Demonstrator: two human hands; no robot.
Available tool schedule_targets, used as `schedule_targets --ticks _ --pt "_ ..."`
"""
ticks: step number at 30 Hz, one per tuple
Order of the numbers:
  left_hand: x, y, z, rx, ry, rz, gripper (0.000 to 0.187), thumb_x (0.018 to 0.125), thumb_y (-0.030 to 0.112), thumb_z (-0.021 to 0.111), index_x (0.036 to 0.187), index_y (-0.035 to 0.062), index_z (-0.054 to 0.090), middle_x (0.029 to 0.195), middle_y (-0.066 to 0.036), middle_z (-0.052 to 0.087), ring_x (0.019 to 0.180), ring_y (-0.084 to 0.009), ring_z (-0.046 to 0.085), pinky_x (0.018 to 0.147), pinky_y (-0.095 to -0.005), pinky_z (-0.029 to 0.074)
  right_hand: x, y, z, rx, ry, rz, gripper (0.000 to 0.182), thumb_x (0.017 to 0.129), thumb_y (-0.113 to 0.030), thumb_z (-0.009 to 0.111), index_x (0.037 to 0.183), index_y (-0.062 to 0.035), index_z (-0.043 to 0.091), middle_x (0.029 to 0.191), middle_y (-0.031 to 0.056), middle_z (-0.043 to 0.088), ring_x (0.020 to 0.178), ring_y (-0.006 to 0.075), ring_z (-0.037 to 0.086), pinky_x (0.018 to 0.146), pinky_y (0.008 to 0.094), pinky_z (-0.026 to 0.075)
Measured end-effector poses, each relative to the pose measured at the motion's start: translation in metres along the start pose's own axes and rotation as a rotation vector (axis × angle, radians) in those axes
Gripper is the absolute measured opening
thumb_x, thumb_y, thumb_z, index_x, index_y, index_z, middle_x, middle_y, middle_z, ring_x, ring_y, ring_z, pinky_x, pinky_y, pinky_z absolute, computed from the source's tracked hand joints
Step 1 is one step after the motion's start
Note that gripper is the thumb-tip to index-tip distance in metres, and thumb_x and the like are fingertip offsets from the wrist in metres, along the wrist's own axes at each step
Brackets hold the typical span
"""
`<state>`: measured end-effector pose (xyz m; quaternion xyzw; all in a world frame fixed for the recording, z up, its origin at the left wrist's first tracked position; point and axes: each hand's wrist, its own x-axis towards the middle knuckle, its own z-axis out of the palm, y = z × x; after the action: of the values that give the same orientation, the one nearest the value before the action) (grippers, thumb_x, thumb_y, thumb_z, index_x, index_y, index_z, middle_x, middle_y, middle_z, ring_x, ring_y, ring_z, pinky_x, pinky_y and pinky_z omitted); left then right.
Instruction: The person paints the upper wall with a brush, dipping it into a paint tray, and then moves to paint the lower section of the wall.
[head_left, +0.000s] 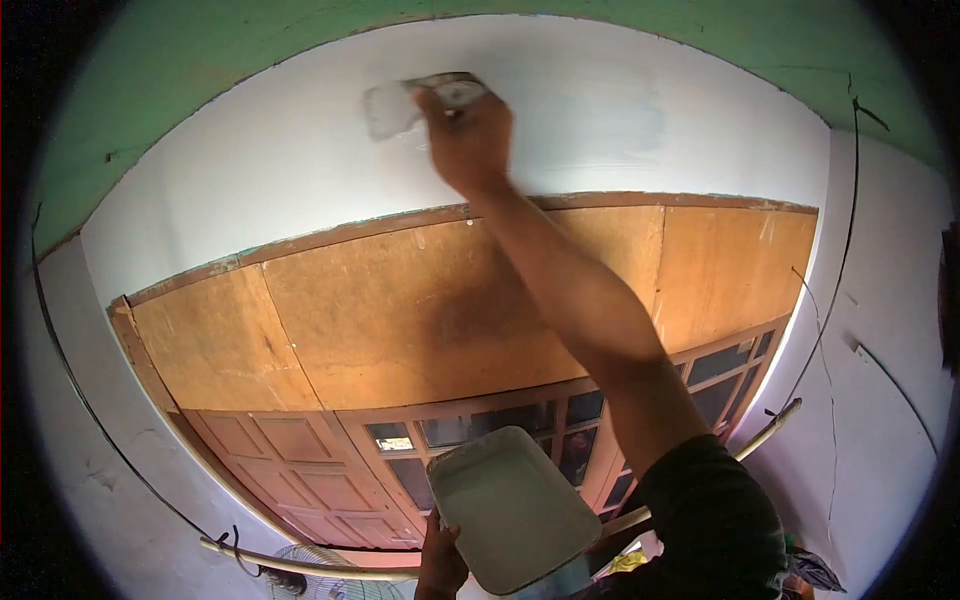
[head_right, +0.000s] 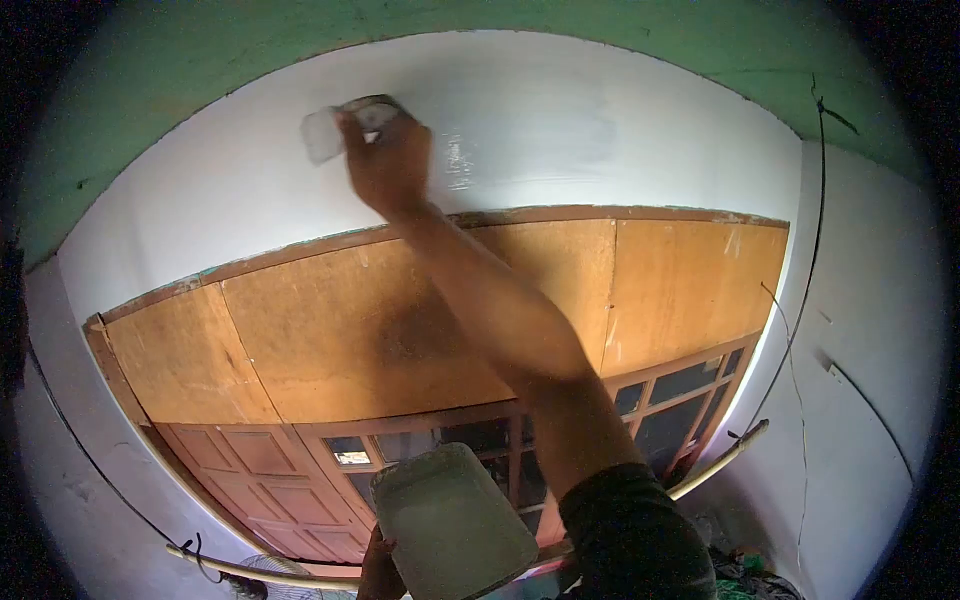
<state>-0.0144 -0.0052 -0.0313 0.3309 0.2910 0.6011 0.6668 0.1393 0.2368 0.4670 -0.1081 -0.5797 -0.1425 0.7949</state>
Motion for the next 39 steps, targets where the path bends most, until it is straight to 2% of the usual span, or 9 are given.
schedule_targets --ticks 2,12,13,14,17,23,27,34,39 --pt "0.004 -0.015 -0.02 0.144 0.0 0.051 0.075 0.096 0.031 0.068 0.158 0.0131 0.032 0.147 -0.013 0.052 0.134 -0.0282 0.053 0.109 -0.0469 0.048 0.004 0.006 0.014 0.009 0.027 0.074 0.026 0.088 -0.027 0.08 0.094 -0.002 0.076 0.071 0.0135 0.072 0.065 0.022 0.068 0.064 0.0361 0.053" --pt "0.001 -0.006 0.003 0.046 0.002 0.014 0.069 0.092 0.022 0.062 0.154 0.0067 0.034 0.141 -0.016 0.054 0.129 -0.0319 0.055 0.107 -0.0466 0.049 0.107 0.119 -0.233 -0.341 0.229 -0.052 0.038 0.087 -0.039 0.082 0.084 -0.0012 0.076 0.073 0.006 0.072 0.064 0.014 0.062 0.063 0.0322 0.05" --pt "0.004 -0.018 -0.007 0.084 0.0 0.072 0.063 0.099 0.03 0.064 0.152 0.0092 0.038 0.14 -0.012 0.056 0.125 -0.0273 0.058 0.102 -0.042 0.053 0.116 0.127 -0.26 -0.499 0.259 -0.079 0.039 0.087 -0.038 0.083 0.089 0.0001 0.076 0.075 0.0078 0.073 0.066 0.0157 0.064 0.066 0.0333 0.052" --pt "0.008 -0.025 -0.018 0.084 -0.003 0.071 0.063 0.099 0.03 0.064 0.152 0.0092 0.038 0.14 -0.012 0.056 0.125 -0.0273 0.058 0.102 -0.042 0.053 0.118 0.116 -0.275 -0.628 0.27 -0.004 0.034 0.091 -0.037 0.076 0.095 -0.0041 0.078 0.087 0.0156 0.078 0.082 0.0296 0.076 0.074 0.039 0.057" --pt "0.015 -0.027 -0.029 0.217 -0.015 0.078 0.061 0.099 0.032 0.064 0.151 0.0093 0.041 0.139 -0.012 0.058 0.126 -0.0276 0.058 0.102 -0.0431 0.053 0.116 0.1 -0.302 -0.841 0.275 -0.047 0.028 0.091 -0.037 0.074 0.099 -0.0099 0.077 0.085 0.0142 0.077 0.08 0.033 0.076 0.074 0.0425 0.058" --pt "0.003 0.017 0.033 -0.132 0.027 -0.05 0.078 0.085 0.02 0.067 0.153 0.0044 0.032 0.142 -0.017 0.052 0.13 -0.0354 0.055 0.109 -0.0505 0.048 0.066 0.077 -0.243 -1.113 0.06 -0.084 0.027 0.086 -0.031 0.072 0.111 -0.02 0.072 0.079 0.0103 0.074 0.073 0.0357 0.073 0.065 0.048 0.058" --pt "0.002 0.008 0.022 -0.17 0.017 -0.076 0.08 0.085 0.023 0.073 0.152 0.0054 0.033 0.141 -0.016 0.054 0.129 -0.0338 0.056 0.106 -0.0498 0.05 0.021 0.065 -0.147 -0.744 0.076 -0.26 0.021 0.088 -0.028 0.072 0.107 -0.0191 0.074 0.085 0.0097 0.075 0.07 0.0322 0.072 0.062 0.0439 0.057" --pt "-0.009 0.018 0.038 -0.187 -0.041 -0.051 0.074 0.088 0.024 0.074 0.15 0.0042 0.039 0.139 -0.015 0.057 0.125 -0.0331 0.06 0.104 -0.0488 0.053 -0.027 -0.005 0.01 -0.231 -0.014 -0.109 0.017 0.088 -0.026 0.074 0.1 -0.0148 0.073 0.088 0.0129 0.076 0.071 0.0351 0.072 0.062 0.0442 0.057" --pt "-0.017 0.035 0.044 -0.169 0.002 -0.016 0.076 0.087 0.026 0.074 0.15 0.0026 0.038 0.139 -0.016 0.056 0.126 -0.0333 0.059 0.103 -0.0489 0.053 -0.032 -0.005 0.029 -0.131 -0.062 0.141 0.02 0.088 -0.03 0.073 0.1 -0.014 0.074 0.08 0.0153 0.073 0.073 0.0385 0.071 0.065 0.0493 0.056"
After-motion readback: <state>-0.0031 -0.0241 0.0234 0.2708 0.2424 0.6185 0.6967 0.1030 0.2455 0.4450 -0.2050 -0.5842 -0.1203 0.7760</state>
